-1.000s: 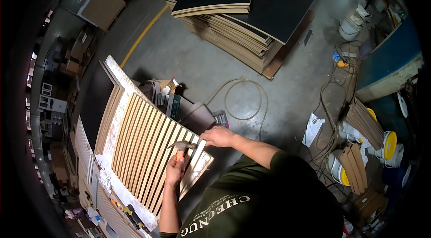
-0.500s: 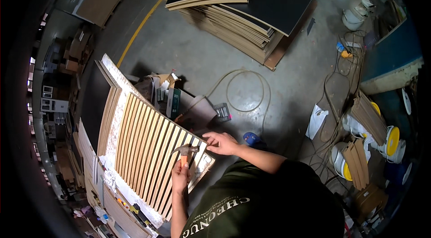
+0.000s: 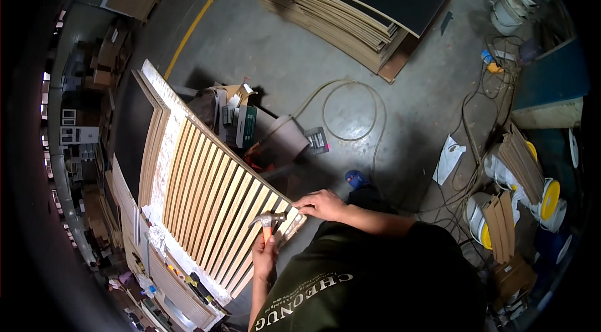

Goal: Assembling wooden slats onto a frame using a hammer and staple gun.

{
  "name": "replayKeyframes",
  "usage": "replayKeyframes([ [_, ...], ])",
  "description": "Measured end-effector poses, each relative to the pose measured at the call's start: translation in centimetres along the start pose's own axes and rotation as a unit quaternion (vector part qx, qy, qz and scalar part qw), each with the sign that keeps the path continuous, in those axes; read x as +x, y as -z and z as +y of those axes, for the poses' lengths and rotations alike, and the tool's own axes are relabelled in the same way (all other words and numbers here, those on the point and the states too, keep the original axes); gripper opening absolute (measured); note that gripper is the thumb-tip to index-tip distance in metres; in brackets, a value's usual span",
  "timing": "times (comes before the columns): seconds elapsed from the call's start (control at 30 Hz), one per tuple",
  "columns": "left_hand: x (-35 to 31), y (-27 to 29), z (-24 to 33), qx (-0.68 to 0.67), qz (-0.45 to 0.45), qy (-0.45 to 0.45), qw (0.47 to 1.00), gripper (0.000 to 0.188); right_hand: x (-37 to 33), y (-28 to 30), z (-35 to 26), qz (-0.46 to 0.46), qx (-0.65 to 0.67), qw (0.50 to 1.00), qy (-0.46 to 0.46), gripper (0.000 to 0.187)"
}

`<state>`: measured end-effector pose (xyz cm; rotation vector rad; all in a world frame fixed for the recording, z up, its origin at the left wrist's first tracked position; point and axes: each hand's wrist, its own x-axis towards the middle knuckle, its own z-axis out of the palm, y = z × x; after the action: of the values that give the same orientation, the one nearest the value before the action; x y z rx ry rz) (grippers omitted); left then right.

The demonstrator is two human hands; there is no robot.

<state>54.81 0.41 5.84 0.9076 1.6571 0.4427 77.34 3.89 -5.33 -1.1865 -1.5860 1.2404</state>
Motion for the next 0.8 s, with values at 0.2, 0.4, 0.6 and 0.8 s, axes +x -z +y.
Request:
replayKeyframes([
  [0.2,-1.3,-0.8,-2.1,-0.082,0.046,-0.007,0.996,0.021,-0.6,0.8,-2.5,-0.026,-0.021,0.998,-0.045,0.028],
  [0.4,-2.9,-0.7,-2.1,-0.083,0.083,-0.027,0.993,0.017,0.3,0.6,-4.4,-0.040,0.022,0.995,-0.089,0.044],
  [0.6,-3.0,-0.1,-2.2,-0.112,0.129,-0.030,0.985,0.016,-0.5,-0.1,-4.3,-0.095,-0.074,0.989,-0.081,0.065],
  [0.8,-3.4,0.2,-2.8,-0.109,0.152,-0.009,0.982,0.016,-0.4,0.6,-4.0,-0.092,-0.035,0.993,-0.071,0.061],
])
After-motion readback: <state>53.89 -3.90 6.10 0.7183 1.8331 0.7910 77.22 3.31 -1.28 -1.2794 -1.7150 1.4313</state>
